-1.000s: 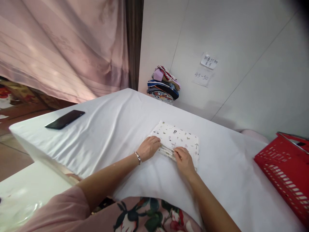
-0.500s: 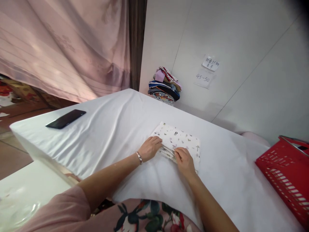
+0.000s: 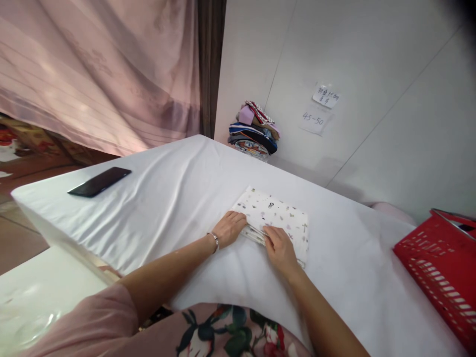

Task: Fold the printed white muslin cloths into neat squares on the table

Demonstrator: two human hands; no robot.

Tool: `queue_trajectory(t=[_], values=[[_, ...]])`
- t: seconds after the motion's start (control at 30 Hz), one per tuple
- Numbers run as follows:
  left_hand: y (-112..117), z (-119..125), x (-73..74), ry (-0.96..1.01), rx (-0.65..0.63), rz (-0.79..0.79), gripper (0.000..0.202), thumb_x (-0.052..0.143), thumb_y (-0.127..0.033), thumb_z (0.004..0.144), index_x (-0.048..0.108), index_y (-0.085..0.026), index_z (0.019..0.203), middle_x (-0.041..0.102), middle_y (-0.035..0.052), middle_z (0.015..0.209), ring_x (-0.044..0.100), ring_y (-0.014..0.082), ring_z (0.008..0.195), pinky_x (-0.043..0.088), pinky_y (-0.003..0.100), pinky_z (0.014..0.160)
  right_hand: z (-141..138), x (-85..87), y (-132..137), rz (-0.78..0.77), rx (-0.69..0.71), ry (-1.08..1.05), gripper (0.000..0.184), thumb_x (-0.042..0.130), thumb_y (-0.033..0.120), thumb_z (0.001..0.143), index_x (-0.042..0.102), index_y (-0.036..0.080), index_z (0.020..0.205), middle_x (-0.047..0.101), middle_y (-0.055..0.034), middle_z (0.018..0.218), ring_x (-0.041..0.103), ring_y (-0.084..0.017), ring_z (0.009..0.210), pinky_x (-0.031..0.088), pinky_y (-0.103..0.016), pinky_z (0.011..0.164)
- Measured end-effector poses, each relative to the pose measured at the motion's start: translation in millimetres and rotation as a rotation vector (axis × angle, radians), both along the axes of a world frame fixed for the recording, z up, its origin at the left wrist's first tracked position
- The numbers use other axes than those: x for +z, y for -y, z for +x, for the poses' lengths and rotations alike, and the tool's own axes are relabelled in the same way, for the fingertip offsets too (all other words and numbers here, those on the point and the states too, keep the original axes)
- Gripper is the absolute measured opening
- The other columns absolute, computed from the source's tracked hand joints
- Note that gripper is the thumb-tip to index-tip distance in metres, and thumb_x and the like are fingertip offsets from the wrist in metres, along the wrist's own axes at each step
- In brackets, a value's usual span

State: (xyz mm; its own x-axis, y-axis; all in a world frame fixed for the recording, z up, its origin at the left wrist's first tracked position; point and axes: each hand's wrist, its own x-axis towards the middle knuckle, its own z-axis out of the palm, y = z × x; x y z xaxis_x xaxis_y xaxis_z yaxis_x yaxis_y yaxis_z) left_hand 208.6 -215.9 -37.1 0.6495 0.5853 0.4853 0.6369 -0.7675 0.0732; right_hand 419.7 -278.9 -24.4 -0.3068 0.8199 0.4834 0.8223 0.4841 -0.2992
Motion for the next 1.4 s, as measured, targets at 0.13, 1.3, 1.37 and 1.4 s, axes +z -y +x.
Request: queue_trajectory(t=[0.13,1.3,1.37,1.4], values=[[-1,0,0.4,0.020,0.003,-0.007,0.020,0.036,-0.008,0.084,0.053,-0.017,0.090,0.058,0.0040,0.090,0.050,0.0158,0.082,0.036,0.031,0.080,-8,3.4,-5,0.006,0.016,0.079,0.026,0.041,0.023,0.086,0.056,0.020,0.107,0.060,-0.0073,0.100,0.051,-0.021,0.091,0.042,-0.035,0.076],[0,-4,7.7,0.143,0.081,-0.057,0.018,0.040,-0.008,0.078,0.053,-0.018,0.085,0.061,0.0035,0.083,0.054,0.0148,0.079,0.037,0.031,0.079,-8,-5.8,0,0.051,-0.017,0.203,0.038,0.032,0.009,0.084,0.051,0.017,0.116,0.056,-0.0105,0.097,0.049,-0.022,0.089,0.040,-0.036,0.077],[0,-5,6.8,0.151,0.089,-0.064,0.018,0.041,-0.009,0.078,0.053,-0.018,0.087,0.061,0.0037,0.086,0.054,0.0153,0.083,0.037,0.032,0.080,-8,-7.2,0,0.057,-0.014,0.185,0.038,0.032,0.009,0.084,0.051,0.017,0.117,0.056,-0.0105,0.097,0.049,-0.022,0.090,0.040,-0.036,0.077],[0,-5,6.8,0.154,0.093,-0.065,0.018,0.042,-0.010,0.078,0.054,-0.018,0.088,0.061,0.0040,0.089,0.054,0.0156,0.086,0.037,0.032,0.081,-7,-8.1,0,0.058,-0.013,0.174,0.038,0.032,0.009,0.084,0.050,0.017,0.117,0.056,-0.0104,0.097,0.049,-0.022,0.090,0.040,-0.036,0.077]])
